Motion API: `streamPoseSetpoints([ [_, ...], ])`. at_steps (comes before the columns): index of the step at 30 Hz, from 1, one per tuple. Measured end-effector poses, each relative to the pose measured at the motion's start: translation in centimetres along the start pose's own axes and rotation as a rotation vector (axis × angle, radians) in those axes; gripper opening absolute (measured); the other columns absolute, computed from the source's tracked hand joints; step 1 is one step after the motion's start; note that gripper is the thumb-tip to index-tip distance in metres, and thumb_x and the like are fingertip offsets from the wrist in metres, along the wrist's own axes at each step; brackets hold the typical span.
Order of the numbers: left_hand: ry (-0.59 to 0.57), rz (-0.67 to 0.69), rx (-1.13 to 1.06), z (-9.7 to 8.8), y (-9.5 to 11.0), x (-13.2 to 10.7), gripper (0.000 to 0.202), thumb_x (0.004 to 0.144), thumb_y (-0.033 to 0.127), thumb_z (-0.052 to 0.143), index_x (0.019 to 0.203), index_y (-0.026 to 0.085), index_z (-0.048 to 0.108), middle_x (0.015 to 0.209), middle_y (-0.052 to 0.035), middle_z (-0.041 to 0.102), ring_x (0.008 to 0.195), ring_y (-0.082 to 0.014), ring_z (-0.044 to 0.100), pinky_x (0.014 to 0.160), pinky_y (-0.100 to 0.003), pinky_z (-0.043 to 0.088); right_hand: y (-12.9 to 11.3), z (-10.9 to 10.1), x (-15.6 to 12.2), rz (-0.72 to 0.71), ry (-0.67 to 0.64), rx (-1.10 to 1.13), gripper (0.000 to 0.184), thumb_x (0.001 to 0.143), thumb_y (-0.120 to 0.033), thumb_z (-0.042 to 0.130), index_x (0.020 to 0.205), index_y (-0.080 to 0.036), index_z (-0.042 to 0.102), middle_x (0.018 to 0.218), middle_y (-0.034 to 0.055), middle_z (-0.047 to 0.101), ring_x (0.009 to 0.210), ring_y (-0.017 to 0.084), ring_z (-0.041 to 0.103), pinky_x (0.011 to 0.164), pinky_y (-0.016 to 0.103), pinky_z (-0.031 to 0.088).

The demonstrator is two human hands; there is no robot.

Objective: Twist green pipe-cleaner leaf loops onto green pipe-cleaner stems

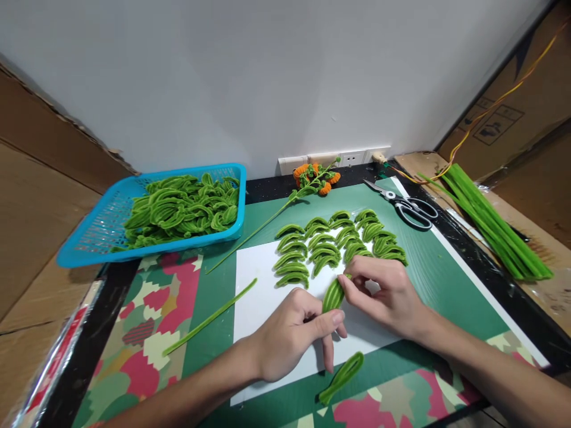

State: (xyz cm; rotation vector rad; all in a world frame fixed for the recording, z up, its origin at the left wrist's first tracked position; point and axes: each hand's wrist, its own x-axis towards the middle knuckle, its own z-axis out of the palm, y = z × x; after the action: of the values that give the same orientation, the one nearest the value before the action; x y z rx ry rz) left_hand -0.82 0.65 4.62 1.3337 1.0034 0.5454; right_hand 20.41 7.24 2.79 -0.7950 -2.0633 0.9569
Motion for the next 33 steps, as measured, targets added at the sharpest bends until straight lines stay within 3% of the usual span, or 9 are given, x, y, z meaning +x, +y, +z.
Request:
streamPoseSetpoints([
  [4,-0.037,0.028,0.024,0.0,0.1,0.1,0.072,0.113,0.056,0.045,0.064,0.019,0.083,0.065,-0.0091,0.08,0.083,-0.0254,0.077,0.092,-0.033,0.055,-0.5,0.2,0.2,0.035,0.033,0.055,0.028,0.107,-0.03,0.061,0.082,-0.019,0.069,0.069,-0.0009,0.062,0.057,0.011,0.053,0.054,0.025,0.039],
  [7,-0.054,0.072,0.062,0.0,0.2,0.2,0.071,0.113,0.06,0.043,0.069,0.021,0.083,0.076,-0.0075,0.083,0.098,-0.0269,0.079,0.098,-0.032,0.053,-1.1,0.4,0.2,0.075,0.002,0.194,0.022,0.106,-0.033,0.064,0.097,-0.019,0.079,0.066,-0.0006,0.067,0.057,0.013,0.062,0.056,0.025,0.047],
  [10,-0.06,0.078,0.08,0.0,0.2,0.2,0.071,0.112,0.061,0.044,0.066,0.021,0.081,0.076,-0.0069,0.082,0.094,-0.0263,0.078,0.095,-0.031,0.053,-1.2,0.9,-0.1,0.032,0.009,0.219,0.02,0.106,-0.028,0.066,0.107,-0.019,0.083,0.067,0.0002,0.074,0.058,0.015,0.069,0.059,0.025,0.054],
  [14,-0.093,0.051,0.047,0.0,0.2,0.1,0.076,0.115,0.052,0.039,0.058,0.02,0.078,0.079,-0.009,0.083,0.097,-0.0255,0.079,0.095,-0.03,0.05,-0.7,1.2,-0.6,-0.083,0.053,0.086,0.022,0.105,-0.02,0.064,0.112,-0.019,0.085,0.089,0.0072,0.085,0.063,0.016,0.076,0.058,0.024,0.058],
  [19,-0.08,0.047,-0.043,0.1,-0.2,0.0,0.075,0.114,0.052,0.042,0.056,0.02,0.077,0.063,-0.0098,0.075,0.097,-0.0274,0.078,0.093,-0.032,0.051,-0.6,1.4,-0.9,-0.028,0.109,0.196,0.016,0.099,-0.021,0.075,0.11,-0.021,0.087,0.086,0.0047,0.086,0.06,0.016,0.079,0.057,0.023,0.062],
  [21,-0.068,0.034,-0.102,0.2,-0.6,0.0,0.075,0.112,0.051,0.044,0.052,0.019,0.075,0.056,-0.0102,0.07,0.094,-0.0283,0.077,0.089,-0.032,0.052,-0.6,1.5,-0.9,-0.044,0.125,0.239,0.022,0.095,-0.017,0.08,0.116,-0.023,0.086,0.088,0.0033,0.087,0.065,0.017,0.081,0.061,0.022,0.065],
  [24,-0.011,0.013,-0.141,0.5,-1.0,0.0,0.073,0.11,0.046,0.044,0.049,0.019,0.075,0.05,-0.0107,0.067,0.088,-0.0282,0.076,0.085,-0.033,0.054,-0.5,1.5,-1.2,-0.207,0.119,0.167,0.039,0.096,-0.007,0.073,0.131,-0.023,0.079,0.101,0.0059,0.087,0.078,0.018,0.085,0.069,0.022,0.068],
  [27,0.033,0.033,-0.091,0.8,-1.2,-0.1,0.072,0.109,0.038,0.041,0.05,0.018,0.077,0.05,-0.0109,0.069,0.085,-0.0268,0.076,0.086,-0.032,0.054,-0.3,1.5,-1.3,-0.388,0.117,0.029,0.046,0.1,-0.002,0.063,0.143,-0.019,0.072,0.104,0.008,0.087,0.082,0.017,0.085,0.067,0.022,0.068],
  [33,0.12,0.061,0.105,1.4,-0.7,-0.1,0.071,0.107,0.03,0.037,0.051,0.017,0.078,0.054,-0.0097,0.074,0.077,-0.0223,0.076,0.085,-0.029,0.053,-0.5,1.8,-1.4,-0.41,0.171,-0.059,0.037,0.101,-0.004,0.067,0.136,-0.015,0.072,0.093,0.0057,0.086,0.074,0.015,0.083,0.064,0.021,0.067],
])
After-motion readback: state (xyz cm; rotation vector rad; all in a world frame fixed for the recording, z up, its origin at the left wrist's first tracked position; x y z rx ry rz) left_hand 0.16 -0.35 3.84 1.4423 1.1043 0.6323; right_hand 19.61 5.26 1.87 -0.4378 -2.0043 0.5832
